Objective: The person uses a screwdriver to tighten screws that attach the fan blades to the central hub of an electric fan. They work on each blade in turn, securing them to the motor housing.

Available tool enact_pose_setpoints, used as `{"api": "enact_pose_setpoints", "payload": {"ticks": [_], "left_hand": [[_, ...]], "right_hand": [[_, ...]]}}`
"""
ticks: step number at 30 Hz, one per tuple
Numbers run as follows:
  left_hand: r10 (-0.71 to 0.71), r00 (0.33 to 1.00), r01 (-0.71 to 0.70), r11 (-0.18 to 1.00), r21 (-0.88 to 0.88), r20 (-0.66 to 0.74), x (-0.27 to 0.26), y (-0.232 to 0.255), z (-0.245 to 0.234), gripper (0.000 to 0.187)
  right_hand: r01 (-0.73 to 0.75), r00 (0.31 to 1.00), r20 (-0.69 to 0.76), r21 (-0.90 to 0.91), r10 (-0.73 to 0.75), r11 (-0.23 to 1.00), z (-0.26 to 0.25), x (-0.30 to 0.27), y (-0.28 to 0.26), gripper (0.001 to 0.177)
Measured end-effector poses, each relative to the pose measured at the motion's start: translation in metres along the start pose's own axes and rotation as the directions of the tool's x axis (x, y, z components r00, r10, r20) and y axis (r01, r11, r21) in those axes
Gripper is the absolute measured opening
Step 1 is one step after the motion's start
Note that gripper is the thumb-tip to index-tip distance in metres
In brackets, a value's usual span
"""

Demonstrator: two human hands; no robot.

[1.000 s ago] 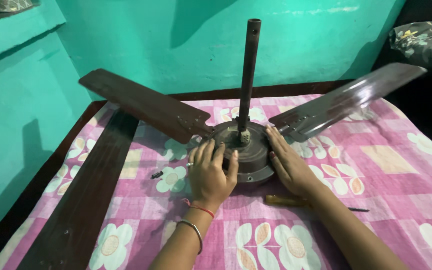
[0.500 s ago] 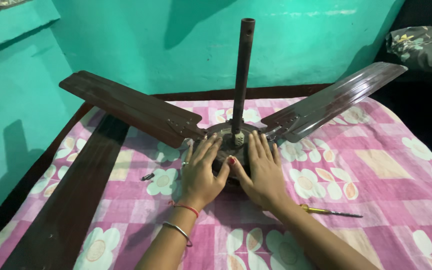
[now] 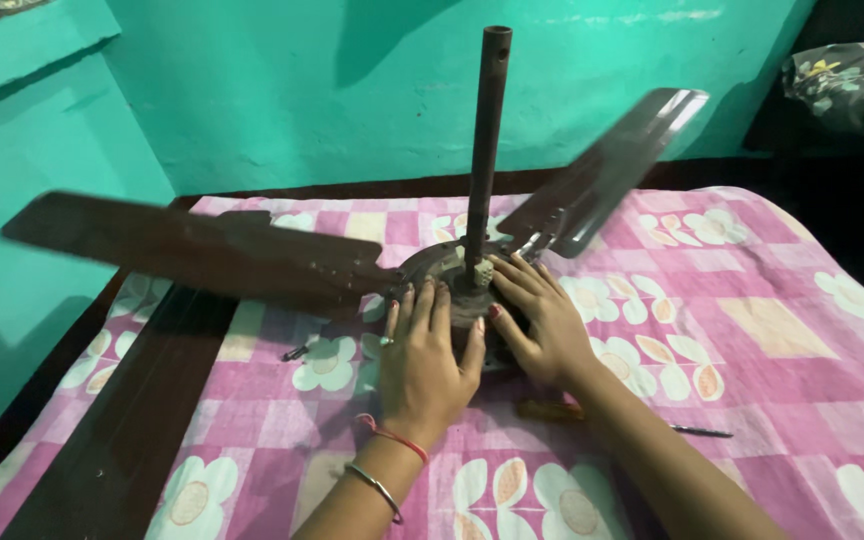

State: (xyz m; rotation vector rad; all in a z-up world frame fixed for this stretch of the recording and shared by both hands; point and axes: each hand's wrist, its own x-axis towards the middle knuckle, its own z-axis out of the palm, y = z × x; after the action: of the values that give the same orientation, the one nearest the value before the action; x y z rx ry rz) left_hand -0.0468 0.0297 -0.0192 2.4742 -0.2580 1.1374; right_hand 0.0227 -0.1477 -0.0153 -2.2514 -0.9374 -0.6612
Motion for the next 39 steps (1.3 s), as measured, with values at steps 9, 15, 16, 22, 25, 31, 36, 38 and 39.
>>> {"api": "enact_pose_setpoints", "payload": {"ticks": [9,15,16,22,25,31,36,38,39], "left_hand": [[-0.087,0.935,0.063,0.995,0.081,0.343,0.033,-0.023,-0.006,0.062],[-0.114,0.944,0.069,0.986,0.153,0.311,0.054,-0.075,0.009,0.074],[-0.114,0.945,0.065,0.984,0.166,0.306,0.052,-0.078,0.012,0.073],[-0.119,0.945,0.036,0.963,0.266,0.303,0.049,-0.076,0.015,0.063],[-0.097,0.958,-0.003,0.939,0.345,0.271,0.05,-0.067,0.01,0.063],[-0.152,0.93,-0.024,0.884,0.467,0.334,0.054,-0.045,-0.003,0.062],[-0.28,0.844,0.023,0.872,0.49,0.458,0.056,-0.028,-0.011,0.062],[-0.288,0.828,0.028,0.879,0.477,0.482,0.055,-0.023,-0.015,0.064],[-0.291,0.821,0.031,0.882,0.471,0.492,0.056,-0.021,-0.018,0.065]], "right_hand": [[-0.178,0.979,0.093,-0.047,0.182,0.983,0.005,0.009,0.012,0.059],[-0.363,0.931,-0.1,-0.157,0.351,0.918,0.04,0.007,-0.037,0.079],[-0.367,0.928,-0.142,-0.189,0.345,0.911,0.042,0.006,-0.043,0.079],[-0.356,0.928,-0.207,-0.236,0.311,0.904,0.039,0.008,-0.047,0.078],[-0.329,0.931,-0.233,-0.198,0.282,0.923,0.034,0.009,-0.043,0.072],[-0.228,0.968,-0.137,-0.114,0.212,0.967,0.021,0.013,-0.026,0.07],[-0.084,0.996,-0.028,-0.025,0.083,0.996,0.008,0.016,-0.004,0.07],[-0.023,1.0,0.018,-0.014,0.023,1.0,0.004,0.019,0.003,0.07],[-0.014,0.999,0.03,-0.015,0.014,1.0,0.002,0.02,0.006,0.071]]}}
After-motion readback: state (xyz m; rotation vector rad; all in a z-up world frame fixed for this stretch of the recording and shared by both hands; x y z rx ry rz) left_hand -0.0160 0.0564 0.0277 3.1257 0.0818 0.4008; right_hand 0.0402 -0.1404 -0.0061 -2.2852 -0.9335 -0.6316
